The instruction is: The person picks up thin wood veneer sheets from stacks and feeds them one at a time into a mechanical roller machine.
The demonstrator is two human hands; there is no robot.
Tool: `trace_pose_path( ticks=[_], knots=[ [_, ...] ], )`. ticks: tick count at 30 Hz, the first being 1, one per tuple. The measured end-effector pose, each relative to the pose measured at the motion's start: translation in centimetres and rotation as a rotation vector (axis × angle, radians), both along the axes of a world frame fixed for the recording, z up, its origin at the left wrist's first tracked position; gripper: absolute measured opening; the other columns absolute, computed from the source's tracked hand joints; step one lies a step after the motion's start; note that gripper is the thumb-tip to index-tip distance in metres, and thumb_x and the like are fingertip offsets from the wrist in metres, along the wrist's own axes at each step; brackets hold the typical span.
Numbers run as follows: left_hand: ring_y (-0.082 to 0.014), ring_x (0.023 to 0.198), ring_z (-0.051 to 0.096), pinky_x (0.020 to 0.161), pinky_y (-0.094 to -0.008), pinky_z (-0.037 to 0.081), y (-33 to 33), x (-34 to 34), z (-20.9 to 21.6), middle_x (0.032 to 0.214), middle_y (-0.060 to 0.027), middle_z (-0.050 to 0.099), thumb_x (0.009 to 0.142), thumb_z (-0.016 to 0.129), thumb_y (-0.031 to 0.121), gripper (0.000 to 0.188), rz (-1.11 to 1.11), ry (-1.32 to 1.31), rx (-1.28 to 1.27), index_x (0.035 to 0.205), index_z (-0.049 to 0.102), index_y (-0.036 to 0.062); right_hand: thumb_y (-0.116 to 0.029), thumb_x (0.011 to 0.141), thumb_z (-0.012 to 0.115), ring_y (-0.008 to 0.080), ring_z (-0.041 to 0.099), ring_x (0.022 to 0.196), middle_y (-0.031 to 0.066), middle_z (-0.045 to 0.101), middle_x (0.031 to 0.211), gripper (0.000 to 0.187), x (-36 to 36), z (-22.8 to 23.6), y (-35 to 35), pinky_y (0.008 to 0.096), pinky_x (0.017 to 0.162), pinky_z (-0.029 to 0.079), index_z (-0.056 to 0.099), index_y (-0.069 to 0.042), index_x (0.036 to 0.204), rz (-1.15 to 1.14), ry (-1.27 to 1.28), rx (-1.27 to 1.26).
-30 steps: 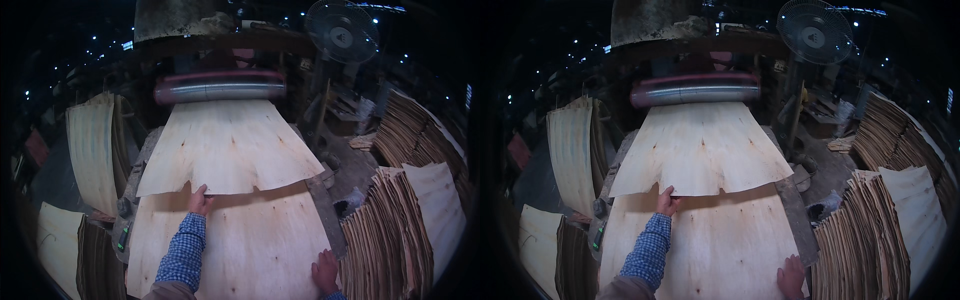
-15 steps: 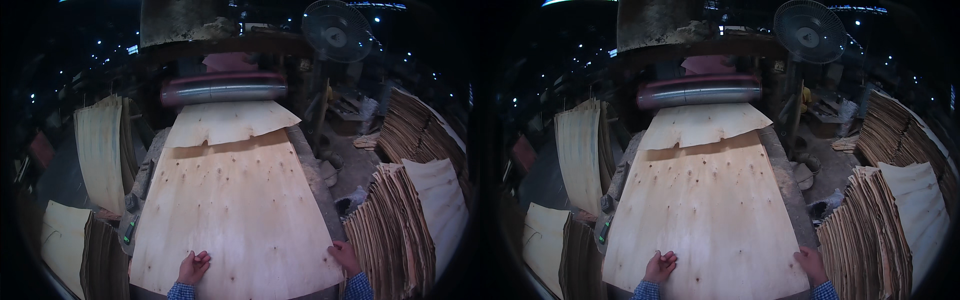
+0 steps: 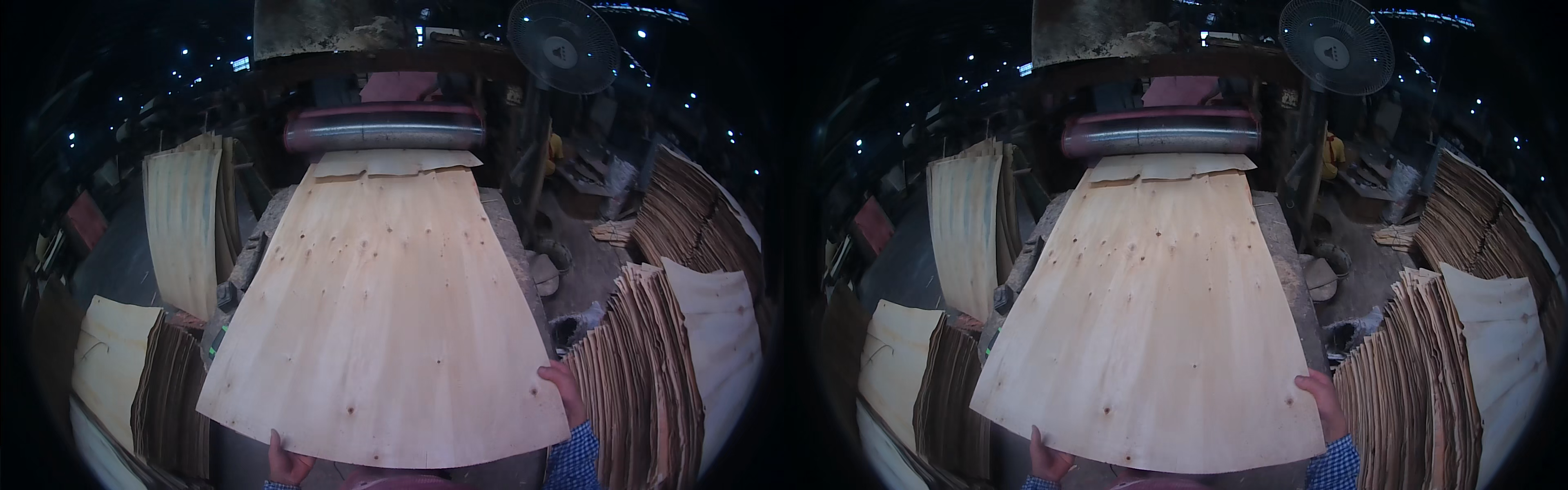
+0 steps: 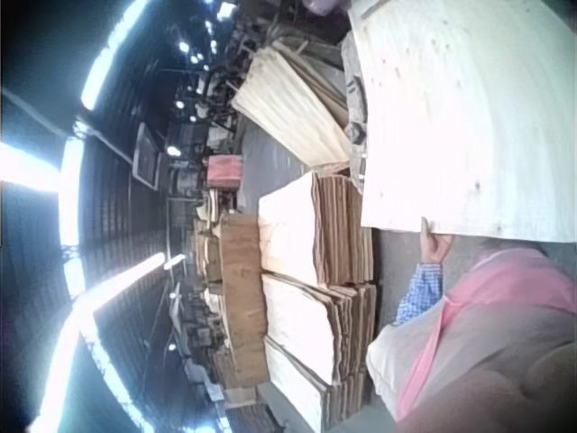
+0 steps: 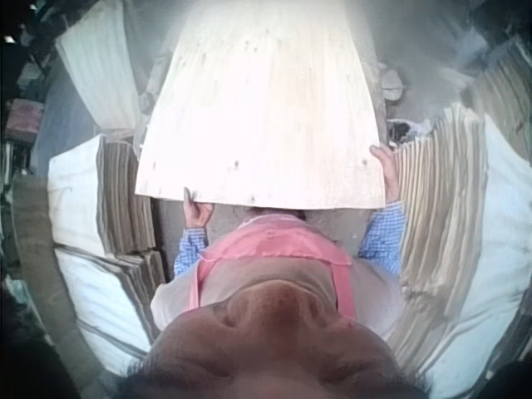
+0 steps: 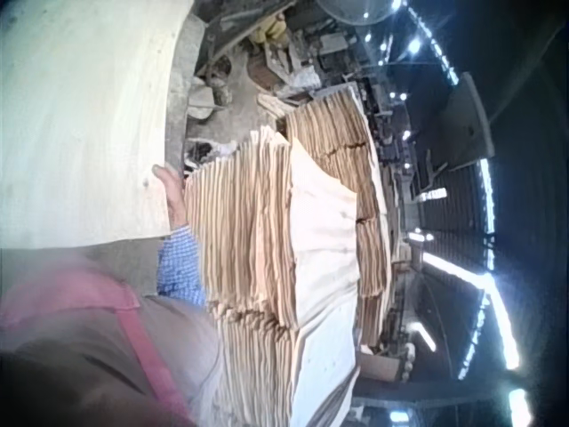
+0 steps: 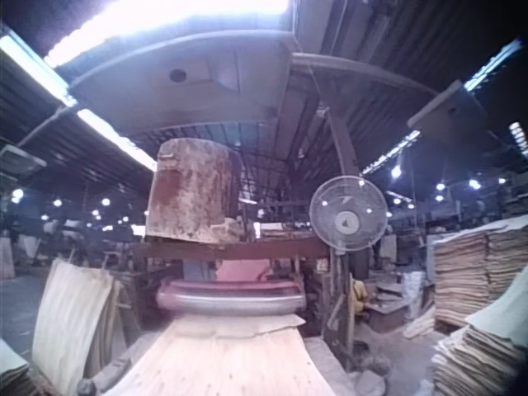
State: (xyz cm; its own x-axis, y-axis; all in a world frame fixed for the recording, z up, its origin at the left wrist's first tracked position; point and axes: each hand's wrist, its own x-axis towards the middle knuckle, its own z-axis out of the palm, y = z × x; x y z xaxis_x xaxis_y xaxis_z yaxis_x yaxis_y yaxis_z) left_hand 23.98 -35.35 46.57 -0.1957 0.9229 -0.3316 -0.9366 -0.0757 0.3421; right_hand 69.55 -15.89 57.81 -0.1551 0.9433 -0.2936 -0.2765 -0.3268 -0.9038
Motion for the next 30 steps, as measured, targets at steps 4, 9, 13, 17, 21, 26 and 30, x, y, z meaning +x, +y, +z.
trace_pose_path(
  ticks=[4,9,13,17,21,26,30],
  knots=[
    [-0.0361,0.134,0.038,0.108,-0.055,0.035,0.4,-0.9,-1.0,0.146,-0.0164,0.037,0.094,0.047,0.021,0.057,-0.169,0.375,-0.093,0.145,0.028,0.0063,-0.013,0.085,0.053,0.022,0.065,0.094,0.0141,0.066,0.106,0.04,1.8,-6.3,0.7,0.0324,0.085,0.05,0.058,0.005,0.12,-0.052,-0.079,-0.089],
    [-0.0369,0.133,0.039,0.109,-0.0564,0.034,-1.1,-0.2,-0.4,0.148,-0.016,0.034,0.086,0.05,0.01,0.067,-0.101,0.297,-0.145,0.147,0.023,0.0085,-0.014,0.085,0.054,0.0212,0.064,0.092,0.0138,0.066,0.105,0.039,0.7,-3.3,-0.1,0.0319,0.085,0.05,0.059,0.005,0.119,-0.033,-0.084,-0.07],
    [-0.0363,0.133,0.039,0.11,-0.0535,0.034,-0.7,-0.3,2.8,0.147,-0.0159,0.036,0.081,0.053,0.01,0.071,0.004,0.259,-0.049,0.146,0.025,0.0057,-0.017,0.085,0.053,0.0201,0.063,0.094,0.0156,0.066,0.105,0.041,-1.6,3.5,-1.9,0.0308,0.085,0.05,0.058,0.006,0.119,-0.211,0.023,0.067],
    [-0.0335,0.129,0.045,0.106,-0.0495,0.04,5.0,-2.1,7.3,0.141,-0.0154,0.044,0.083,0.05,0.009,0.062,0.075,0.28,0.075,0.141,0.031,0.002,-0.025,0.092,0.051,0.0208,0.063,0.098,0.0132,0.064,0.113,0.043,-4.9,4.1,4.7,0.033,0.086,0.05,0.055,0.003,0.124,-0.134,0.223,0.027],
    [-0.0318,0.125,0.049,0.106,-0.0485,0.04,14.1,-2.9,9.3,0.132,-0.0155,0.052,0.083,0.052,0.009,0.052,0.086,0.232,0.147,0.133,0.042,-0.0005,-0.032,0.1,0.043,0.0222,0.064,0.096,0.0073,0.064,0.117,0.043,-3.1,-2.8,9.9,0.0362,0.088,0.052,0.054,-0.002,0.127,-0.262,0.611,0.265],
    [-0.03,0.116,0.055,0.101,-0.0454,0.047,26.1,-3.7,7.2,0.125,-0.016,0.055,0.086,0.051,0.008,0.036,0.034,0.203,0.097,0.12,0.048,-0.0025,-0.022,0.096,0.051,0.0299,0.065,0.096,0.0075,0.065,0.117,0.032,-3.5,-9.7,6.1,0.0396,0.086,0.053,0.058,-0.004,0.121,-0.196,-0.327,0.036],
    [-0.0304,0.105,0.06,0.092,-0.0457,0.051,37.7,-6.4,0.2,0.112,-0.0163,0.061,0.09,0.05,0.011,0.027,0.024,0.251,0.066,0.112,0.051,-0.0044,-0.015,0.082,0.063,0.0382,0.057,0.111,0.0206,0.061,0.119,0.039,-5.3,-11.8,-0.1,0.045,0.096,0.044,0.059,0.003,0.116,-0.018,-1.333,0.667]
  ],
)
